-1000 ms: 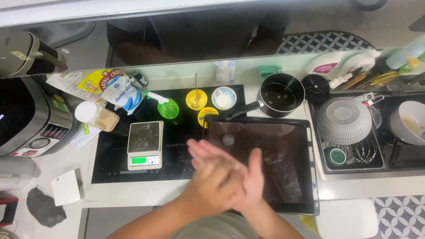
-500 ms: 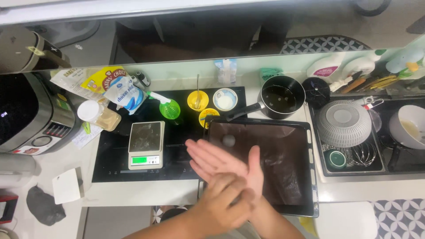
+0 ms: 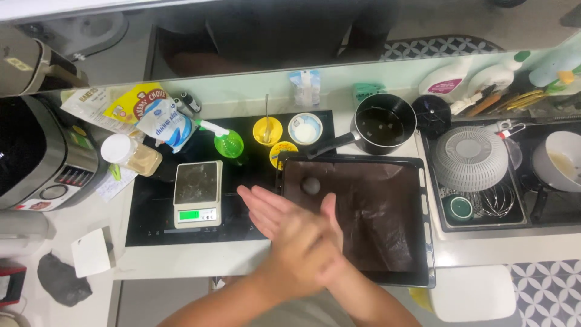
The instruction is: Weighing dough portions on a digital scale and rolling them into uniform balls on a baking tray.
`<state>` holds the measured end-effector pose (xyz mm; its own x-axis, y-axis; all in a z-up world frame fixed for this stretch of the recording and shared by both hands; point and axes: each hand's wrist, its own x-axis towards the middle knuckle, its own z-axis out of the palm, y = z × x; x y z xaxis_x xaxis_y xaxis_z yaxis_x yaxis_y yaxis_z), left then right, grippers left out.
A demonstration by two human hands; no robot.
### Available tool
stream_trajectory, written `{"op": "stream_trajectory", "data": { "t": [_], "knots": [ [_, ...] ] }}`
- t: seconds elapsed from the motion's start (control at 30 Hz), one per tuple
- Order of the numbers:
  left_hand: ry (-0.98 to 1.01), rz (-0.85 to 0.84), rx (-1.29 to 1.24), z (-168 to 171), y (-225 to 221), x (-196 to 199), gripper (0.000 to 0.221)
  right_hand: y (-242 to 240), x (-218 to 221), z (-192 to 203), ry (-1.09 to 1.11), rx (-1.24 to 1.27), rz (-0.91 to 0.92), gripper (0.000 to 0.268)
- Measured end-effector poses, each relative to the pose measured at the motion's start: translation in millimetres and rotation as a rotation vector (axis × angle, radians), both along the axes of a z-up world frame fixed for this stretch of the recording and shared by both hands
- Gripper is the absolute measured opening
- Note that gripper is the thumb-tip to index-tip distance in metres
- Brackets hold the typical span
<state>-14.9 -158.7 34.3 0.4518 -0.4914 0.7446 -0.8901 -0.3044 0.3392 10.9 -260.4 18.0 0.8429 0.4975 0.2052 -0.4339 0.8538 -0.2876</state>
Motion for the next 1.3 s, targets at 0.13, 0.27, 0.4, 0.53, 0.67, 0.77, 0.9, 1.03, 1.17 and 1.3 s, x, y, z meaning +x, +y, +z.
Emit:
{"op": "stream_trajectory", "data": {
  "t": [0.13, 0.27, 0.4, 0.53, 0.67, 0.77, 0.9, 1.03, 1.17, 1.3],
  "knots": [
    [-0.023, 0.035, 0.056, -12, 16, 17, 0.032, -10, 5, 2, -0.046, 0.076, 0.026, 0.116],
    [-0.007, 0.104, 0.107, -14, 9, 16, 0.032, 0, -2, -7, 0.003, 0.054, -0.024, 0.115],
    [-0.048, 0.044, 0.049, -13, 7, 16, 0.03, -10, 3, -2, 0.003, 0.007, 0.025, 0.118],
    [-0.079, 0.022, 0.132, -17, 14, 15, 0.027, -2, -6, -9, 0.063, 0.058, -0.016, 0.117],
    [-0.042, -0.019, 0.06, -7, 6, 16, 0.027, -7, 7, -3, -0.039, -0.007, 0.022, 0.118],
    [-0.037, 0.021, 0.093, -14, 12, 26, 0.026, -8, 4, -12, 0.014, 0.038, -0.001, 0.115],
    [0.127, 0.124, 0.092, 22, 10, 29, 0.043, 3, 6, -35, 0.172, 0.148, 0.087, 0.112],
    [0.407, 0.165, -0.008, 35, 20, 26, 0.06, -18, 16, -29, 0.144, 0.027, -0.027, 0.114],
    [0.543, 0.17, 0.05, 22, 12, 25, 0.068, -34, 14, -40, 0.188, -0.124, -0.085, 0.11],
    [0.677, 0.069, 0.112, -23, -7, 27, 0.067, -51, 7, -62, 0.254, -0.159, -0.121, 0.104]
  ]
}}
